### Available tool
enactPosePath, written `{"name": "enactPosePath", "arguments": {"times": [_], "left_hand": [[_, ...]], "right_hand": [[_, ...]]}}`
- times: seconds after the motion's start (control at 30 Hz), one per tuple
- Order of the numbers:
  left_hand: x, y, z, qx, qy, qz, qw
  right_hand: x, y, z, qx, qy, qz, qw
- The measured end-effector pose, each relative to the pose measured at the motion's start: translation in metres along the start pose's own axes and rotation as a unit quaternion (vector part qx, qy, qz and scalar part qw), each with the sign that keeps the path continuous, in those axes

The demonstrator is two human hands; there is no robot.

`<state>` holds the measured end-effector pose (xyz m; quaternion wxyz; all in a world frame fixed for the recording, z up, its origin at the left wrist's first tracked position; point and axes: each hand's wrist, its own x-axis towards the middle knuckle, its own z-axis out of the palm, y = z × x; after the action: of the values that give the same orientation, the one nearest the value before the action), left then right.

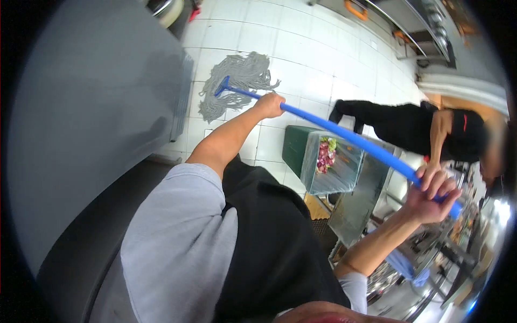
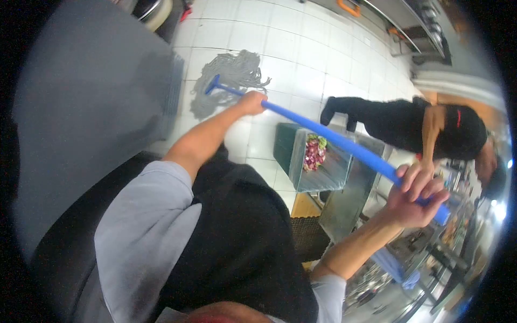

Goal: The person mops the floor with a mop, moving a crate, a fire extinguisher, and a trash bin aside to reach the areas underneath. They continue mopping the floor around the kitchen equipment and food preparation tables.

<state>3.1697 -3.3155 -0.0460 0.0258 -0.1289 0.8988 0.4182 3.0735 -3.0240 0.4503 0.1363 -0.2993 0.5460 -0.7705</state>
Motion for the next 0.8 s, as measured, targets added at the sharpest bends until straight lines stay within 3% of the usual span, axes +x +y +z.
{"name": "enactPosePath", "arguments": {"times": [0.07, 0.27, 0.4, 0.43, 0.5, 0.57, 0.6, 0.77, 0.8], "left_hand": [[-0.014, -0.013, -0.038, -0.039, 0.119, -0.051, 0.991], [-0.07, -0.026, -0.071, -0.101, 0.237, -0.191, 0.947], [-0.148, -0.055, -0.03, -0.103, 0.28, -0.299, 0.906], [-0.172, -0.054, -0.03, -0.137, 0.261, -0.342, 0.892], [-0.21, -0.08, 0.011, -0.137, 0.332, -0.356, 0.863], [-0.23, -0.079, 0.018, -0.111, 0.267, -0.479, 0.829], [-0.231, -0.084, 0.026, -0.143, 0.221, -0.557, 0.787], [-0.186, -0.071, 0.045, -0.139, 0.265, -0.656, 0.693], [-0.166, -0.075, 0.034, -0.151, 0.218, -0.665, 0.698]], "right_hand": [[0.062, 0.013, 0.043, 0.034, -0.088, 0.016, 0.995], [0.229, 0.065, 0.12, 0.071, -0.274, 0.139, 0.949], [0.249, 0.157, 0.191, 0.114, -0.352, 0.198, 0.908], [0.246, 0.186, 0.203, 0.117, -0.342, 0.224, 0.905], [0.233, 0.242, 0.223, 0.107, -0.33, 0.295, 0.89], [0.222, 0.298, 0.228, 0.094, -0.357, 0.319, 0.873], [0.217, 0.325, 0.225, 0.109, -0.363, 0.347, 0.858], [0.228, 0.374, 0.211, 0.092, -0.439, 0.381, 0.809], [0.244, 0.376, 0.201, 0.102, -0.464, 0.376, 0.796]]}}
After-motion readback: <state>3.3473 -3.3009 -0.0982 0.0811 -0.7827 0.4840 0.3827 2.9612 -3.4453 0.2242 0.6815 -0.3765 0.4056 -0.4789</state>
